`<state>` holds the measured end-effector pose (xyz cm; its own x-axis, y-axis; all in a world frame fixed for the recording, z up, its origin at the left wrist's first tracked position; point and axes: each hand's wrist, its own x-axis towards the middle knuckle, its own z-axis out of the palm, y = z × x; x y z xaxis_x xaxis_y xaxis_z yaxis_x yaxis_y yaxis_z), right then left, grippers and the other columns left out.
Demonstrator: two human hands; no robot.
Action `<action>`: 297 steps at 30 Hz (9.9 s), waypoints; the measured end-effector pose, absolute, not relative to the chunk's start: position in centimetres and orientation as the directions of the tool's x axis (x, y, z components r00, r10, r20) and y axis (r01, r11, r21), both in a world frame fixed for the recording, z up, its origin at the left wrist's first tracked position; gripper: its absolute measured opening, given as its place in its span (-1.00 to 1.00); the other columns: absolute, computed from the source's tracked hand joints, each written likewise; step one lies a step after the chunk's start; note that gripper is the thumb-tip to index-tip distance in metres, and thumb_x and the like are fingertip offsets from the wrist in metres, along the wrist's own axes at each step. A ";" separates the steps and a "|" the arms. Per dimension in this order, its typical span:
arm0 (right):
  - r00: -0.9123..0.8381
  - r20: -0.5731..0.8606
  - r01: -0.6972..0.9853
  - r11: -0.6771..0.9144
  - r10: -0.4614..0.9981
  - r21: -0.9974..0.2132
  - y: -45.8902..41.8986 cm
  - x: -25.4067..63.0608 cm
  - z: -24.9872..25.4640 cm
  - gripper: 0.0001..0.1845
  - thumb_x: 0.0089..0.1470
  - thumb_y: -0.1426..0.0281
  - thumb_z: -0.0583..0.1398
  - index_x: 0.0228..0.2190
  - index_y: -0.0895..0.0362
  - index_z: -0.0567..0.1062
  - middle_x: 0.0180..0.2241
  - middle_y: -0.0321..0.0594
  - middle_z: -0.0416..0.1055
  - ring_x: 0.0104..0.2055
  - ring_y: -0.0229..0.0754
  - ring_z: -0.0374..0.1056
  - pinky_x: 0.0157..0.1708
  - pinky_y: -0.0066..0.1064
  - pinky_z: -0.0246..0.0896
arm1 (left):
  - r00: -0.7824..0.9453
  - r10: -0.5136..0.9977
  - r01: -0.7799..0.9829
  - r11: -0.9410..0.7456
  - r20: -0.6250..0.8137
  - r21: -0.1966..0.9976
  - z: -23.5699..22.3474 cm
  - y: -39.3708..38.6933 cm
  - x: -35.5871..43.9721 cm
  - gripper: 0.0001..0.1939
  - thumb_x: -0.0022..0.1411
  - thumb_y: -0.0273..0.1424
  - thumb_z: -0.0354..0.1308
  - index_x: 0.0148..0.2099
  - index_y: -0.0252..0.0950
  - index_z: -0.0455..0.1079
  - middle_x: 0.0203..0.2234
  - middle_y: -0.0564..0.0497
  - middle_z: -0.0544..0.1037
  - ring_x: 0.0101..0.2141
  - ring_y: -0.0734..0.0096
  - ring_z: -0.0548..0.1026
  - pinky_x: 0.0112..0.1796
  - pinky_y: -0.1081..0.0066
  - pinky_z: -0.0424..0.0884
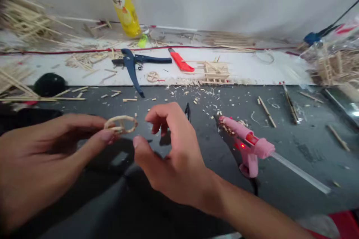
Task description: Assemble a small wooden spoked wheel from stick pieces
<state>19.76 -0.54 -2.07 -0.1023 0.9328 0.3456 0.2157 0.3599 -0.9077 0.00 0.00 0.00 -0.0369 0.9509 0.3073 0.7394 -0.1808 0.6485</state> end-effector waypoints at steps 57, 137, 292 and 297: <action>-0.396 0.576 0.571 0.683 0.715 -0.455 -0.4 20.4 -2.4 -0.85 0.26 0.52 0.22 -0.16 0.15 0.57 -0.22 -0.21 0.63 -0.22 -0.19 0.49 -0.14 -0.35 0.37 | 0.236 0.971 0.402 -0.129 0.033 0.906 -0.2 0.6 0.0 -0.88 0.12 -0.41 0.42 -0.30 -0.02 0.65 -0.48 0.23 0.69 -0.50 0.55 0.63 -0.42 0.74 0.52; -0.302 0.177 0.730 0.347 0.937 -0.589 -1.1 20.4 1.4 -0.75 0.30 0.42 0.15 0.00 0.07 0.47 -0.14 -0.25 0.55 -0.20 -0.19 0.46 -0.23 -0.38 0.27 | 0.651 0.744 0.529 -0.588 0.152 0.612 -2.3 3.9 -3.0 -0.81 0.41 -0.44 0.12 -0.09 -0.26 0.57 -0.15 0.01 0.66 -0.16 0.46 0.61 -0.12 0.55 0.40; -0.399 0.027 0.189 0.111 0.917 -0.976 0.0 21.5 -1.0 -0.97 0.10 0.48 0.34 -0.37 0.14 0.60 -0.43 -0.34 0.49 -0.41 -0.33 0.33 -0.38 -0.50 0.25 | 0.245 0.966 0.342 -0.008 -0.081 0.940 0.2 -0.1 0.2 -0.87 0.10 -0.39 0.45 -0.26 -0.08 0.66 -0.44 0.19 0.69 -0.43 0.56 0.62 -0.34 0.76 0.48; -0.419 0.024 0.126 0.085 0.908 -0.988 -0.2 21.5 -1.4 -0.96 0.11 0.47 0.33 -0.34 0.15 0.56 -0.42 -0.32 0.47 -0.40 -0.32 0.33 -0.37 -0.48 0.27 | 0.253 0.956 0.191 0.104 -0.151 0.976 0.0 -0.3 0.3 -0.84 0.05 -0.43 0.49 -0.27 -0.11 0.65 -0.40 0.17 0.70 -0.38 0.54 0.64 -0.32 0.75 0.50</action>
<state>21.47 -0.18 -1.42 -0.4190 0.9077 0.0244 0.1265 0.0850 -0.9883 0.30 -0.34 -0.05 0.2528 0.9556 -0.1513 0.1910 0.1040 0.9761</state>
